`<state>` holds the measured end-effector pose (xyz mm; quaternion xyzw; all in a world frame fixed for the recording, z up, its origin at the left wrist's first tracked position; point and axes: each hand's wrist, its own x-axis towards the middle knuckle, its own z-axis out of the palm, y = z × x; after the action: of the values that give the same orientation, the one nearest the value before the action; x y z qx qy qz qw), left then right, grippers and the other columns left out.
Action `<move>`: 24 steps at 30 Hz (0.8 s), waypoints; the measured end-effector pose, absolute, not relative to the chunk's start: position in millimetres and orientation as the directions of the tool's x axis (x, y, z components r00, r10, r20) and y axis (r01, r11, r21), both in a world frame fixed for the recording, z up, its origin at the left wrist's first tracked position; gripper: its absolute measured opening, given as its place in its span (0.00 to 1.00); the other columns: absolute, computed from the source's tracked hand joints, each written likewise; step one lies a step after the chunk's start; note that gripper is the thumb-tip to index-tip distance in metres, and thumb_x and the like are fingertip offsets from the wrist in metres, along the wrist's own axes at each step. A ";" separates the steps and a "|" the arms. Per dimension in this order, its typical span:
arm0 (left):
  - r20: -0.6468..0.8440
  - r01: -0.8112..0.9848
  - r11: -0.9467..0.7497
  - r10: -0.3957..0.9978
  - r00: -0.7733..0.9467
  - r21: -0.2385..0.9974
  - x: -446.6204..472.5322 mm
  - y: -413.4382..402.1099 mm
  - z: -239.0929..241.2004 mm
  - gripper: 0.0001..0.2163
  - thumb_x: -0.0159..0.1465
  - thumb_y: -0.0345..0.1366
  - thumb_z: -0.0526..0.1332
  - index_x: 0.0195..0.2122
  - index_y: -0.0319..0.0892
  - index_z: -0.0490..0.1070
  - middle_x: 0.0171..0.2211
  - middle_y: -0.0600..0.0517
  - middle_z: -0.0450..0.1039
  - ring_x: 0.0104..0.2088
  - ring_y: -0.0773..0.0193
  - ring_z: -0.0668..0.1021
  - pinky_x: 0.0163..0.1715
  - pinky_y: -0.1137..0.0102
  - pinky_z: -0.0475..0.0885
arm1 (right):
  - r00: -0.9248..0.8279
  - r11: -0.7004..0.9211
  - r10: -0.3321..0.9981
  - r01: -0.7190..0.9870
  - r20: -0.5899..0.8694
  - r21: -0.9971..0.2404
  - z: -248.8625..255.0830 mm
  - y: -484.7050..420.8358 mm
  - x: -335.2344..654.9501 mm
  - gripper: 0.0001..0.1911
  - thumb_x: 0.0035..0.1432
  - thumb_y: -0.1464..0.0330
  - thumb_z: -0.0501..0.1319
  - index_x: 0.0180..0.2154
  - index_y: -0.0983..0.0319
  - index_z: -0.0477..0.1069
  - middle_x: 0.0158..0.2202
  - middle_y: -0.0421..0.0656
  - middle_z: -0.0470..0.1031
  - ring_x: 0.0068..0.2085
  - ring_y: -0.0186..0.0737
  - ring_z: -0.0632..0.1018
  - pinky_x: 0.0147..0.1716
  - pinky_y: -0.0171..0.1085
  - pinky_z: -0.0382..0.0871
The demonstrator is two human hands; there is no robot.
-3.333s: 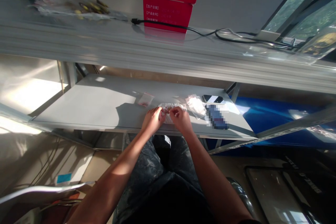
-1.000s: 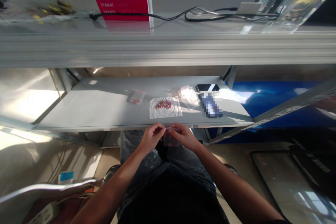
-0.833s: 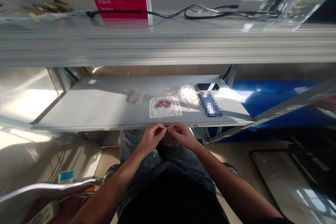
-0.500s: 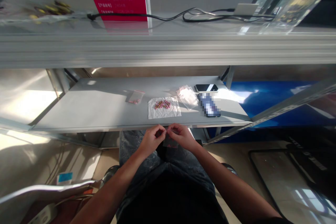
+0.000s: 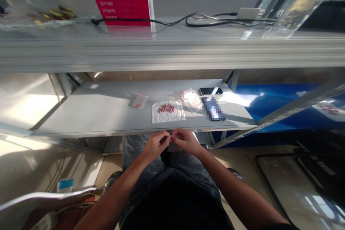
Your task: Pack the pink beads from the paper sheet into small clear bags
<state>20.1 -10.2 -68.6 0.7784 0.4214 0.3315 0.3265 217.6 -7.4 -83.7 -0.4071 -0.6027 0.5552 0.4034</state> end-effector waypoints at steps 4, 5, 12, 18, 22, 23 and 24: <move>0.275 0.424 -0.453 0.866 0.417 0.784 19.4 -10.1 -67.8 0.09 0.69 0.35 0.56 0.32 0.43 0.71 0.28 0.55 0.71 0.31 0.66 0.74 0.36 0.73 0.67 | -0.369 0.115 0.926 0.081 0.078 -0.990 -76.8 -5.2 220.9 0.09 0.60 0.63 0.65 0.33 0.63 0.77 0.29 0.40 0.76 0.30 0.35 0.74 0.31 0.33 0.67; 0.279 0.421 -0.452 0.868 0.411 0.786 19.6 -10.2 -67.8 0.09 0.69 0.35 0.56 0.32 0.43 0.71 0.28 0.55 0.71 0.31 0.66 0.74 0.36 0.73 0.67 | -0.373 0.122 0.924 0.088 0.081 -0.989 -76.1 -4.5 221.9 0.09 0.59 0.63 0.66 0.33 0.63 0.77 0.28 0.40 0.76 0.30 0.34 0.73 0.31 0.33 0.66; 0.235 0.421 -0.385 0.901 0.366 0.821 16.9 -9.0 -64.4 0.10 0.69 0.37 0.57 0.32 0.42 0.72 0.27 0.55 0.73 0.30 0.66 0.75 0.35 0.73 0.68 | -0.392 0.090 0.919 0.105 0.042 -0.990 -77.4 1.1 232.0 0.12 0.60 0.60 0.66 0.34 0.63 0.75 0.27 0.41 0.75 0.28 0.34 0.72 0.29 0.33 0.65; 0.201 0.409 -0.331 0.923 0.329 0.850 9.2 -5.6 -65.2 0.11 0.70 0.40 0.57 0.33 0.42 0.73 0.29 0.55 0.75 0.31 0.66 0.75 0.34 0.73 0.68 | -0.390 0.095 0.920 0.111 0.045 -0.989 -70.7 6.3 240.6 0.13 0.60 0.59 0.67 0.33 0.63 0.75 0.25 0.39 0.74 0.26 0.33 0.70 0.26 0.32 0.62; 0.184 0.381 -0.302 0.931 0.316 0.874 6.7 -3.3 -66.9 0.11 0.70 0.41 0.57 0.33 0.42 0.73 0.29 0.54 0.75 0.30 0.66 0.76 0.34 0.73 0.69 | -0.399 0.074 0.916 0.085 0.034 -0.994 -69.2 8.0 242.5 0.14 0.59 0.58 0.68 0.33 0.63 0.75 0.26 0.40 0.75 0.26 0.34 0.72 0.28 0.33 0.63; 0.184 0.377 -0.301 0.931 0.315 0.876 6.3 -2.8 -67.3 0.11 0.70 0.41 0.57 0.33 0.42 0.73 0.29 0.54 0.75 0.31 0.66 0.76 0.34 0.73 0.69 | -0.402 0.065 0.915 0.081 0.027 -0.995 -69.2 8.3 242.7 0.14 0.59 0.58 0.68 0.33 0.63 0.75 0.26 0.40 0.75 0.27 0.34 0.72 0.28 0.33 0.64; 0.186 0.374 -0.301 0.931 0.315 0.877 6.0 -2.4 -67.7 0.11 0.70 0.41 0.57 0.33 0.42 0.73 0.29 0.54 0.75 0.31 0.66 0.76 0.34 0.73 0.69 | -0.403 0.057 0.915 0.078 0.021 -0.995 -69.2 8.4 242.8 0.14 0.59 0.58 0.68 0.33 0.63 0.75 0.25 0.40 0.75 0.26 0.34 0.72 0.28 0.33 0.64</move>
<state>6.0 -2.4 -67.7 0.7175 0.4547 0.3686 0.3776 242.8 8.4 -69.2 -0.3981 -0.6235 0.5594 0.3739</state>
